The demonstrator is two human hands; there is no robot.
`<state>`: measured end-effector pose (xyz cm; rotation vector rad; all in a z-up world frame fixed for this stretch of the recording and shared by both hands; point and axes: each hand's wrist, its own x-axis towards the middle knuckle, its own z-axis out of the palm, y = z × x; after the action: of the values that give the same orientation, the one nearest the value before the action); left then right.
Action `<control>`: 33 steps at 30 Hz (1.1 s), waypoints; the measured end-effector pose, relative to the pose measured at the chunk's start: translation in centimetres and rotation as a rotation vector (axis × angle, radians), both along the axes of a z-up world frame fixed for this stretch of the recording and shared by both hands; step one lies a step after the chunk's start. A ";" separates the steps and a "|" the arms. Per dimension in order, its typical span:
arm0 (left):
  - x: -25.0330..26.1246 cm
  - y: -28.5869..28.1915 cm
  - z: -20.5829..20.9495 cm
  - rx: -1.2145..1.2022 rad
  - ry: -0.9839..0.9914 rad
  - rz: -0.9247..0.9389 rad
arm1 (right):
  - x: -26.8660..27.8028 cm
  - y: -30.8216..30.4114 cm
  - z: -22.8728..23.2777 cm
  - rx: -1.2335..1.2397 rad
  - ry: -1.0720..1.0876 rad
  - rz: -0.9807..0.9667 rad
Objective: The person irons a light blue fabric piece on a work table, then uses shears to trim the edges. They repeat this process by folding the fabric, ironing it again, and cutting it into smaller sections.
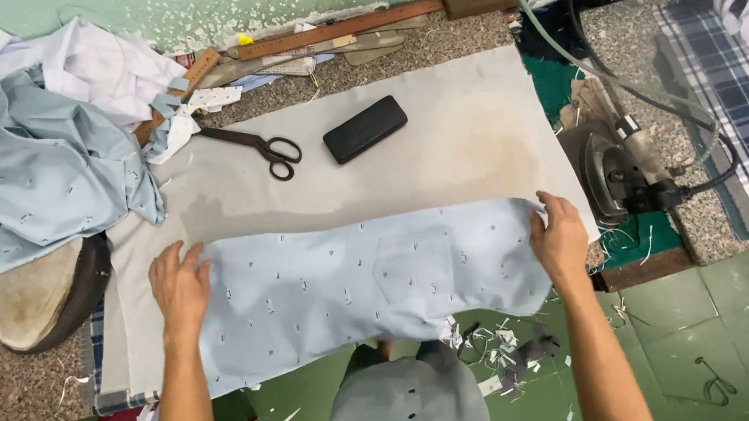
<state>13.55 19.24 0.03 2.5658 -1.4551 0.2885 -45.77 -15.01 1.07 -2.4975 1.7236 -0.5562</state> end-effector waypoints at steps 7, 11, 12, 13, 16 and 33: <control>-17.1 2.1 -1.9 -0.179 0.070 0.124 | 0.0 5.7 -3.2 -0.068 -0.100 0.273; -20.5 6.3 -5.3 0.053 0.190 0.443 | -2.6 6.3 -6.9 -0.025 0.081 0.397; -20.5 7.6 -6.0 0.214 0.235 0.541 | -3.2 6.3 -7.7 -0.017 0.113 0.454; -19.4 8.8 -6.5 0.204 0.235 0.576 | -3.2 6.3 -8.5 -0.024 0.108 0.489; -18.1 12.3 -7.6 0.067 0.053 0.493 | -3.6 6.7 -10.8 0.116 0.314 0.622; -20.1 4.0 -5.5 0.014 0.041 0.084 | -0.6 7.2 -9.5 0.003 0.213 0.787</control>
<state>-6.51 23.27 -5.49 2.6314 -1.3426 0.2368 -46.33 -7.81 -8.40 -2.9909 0.6327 -0.2151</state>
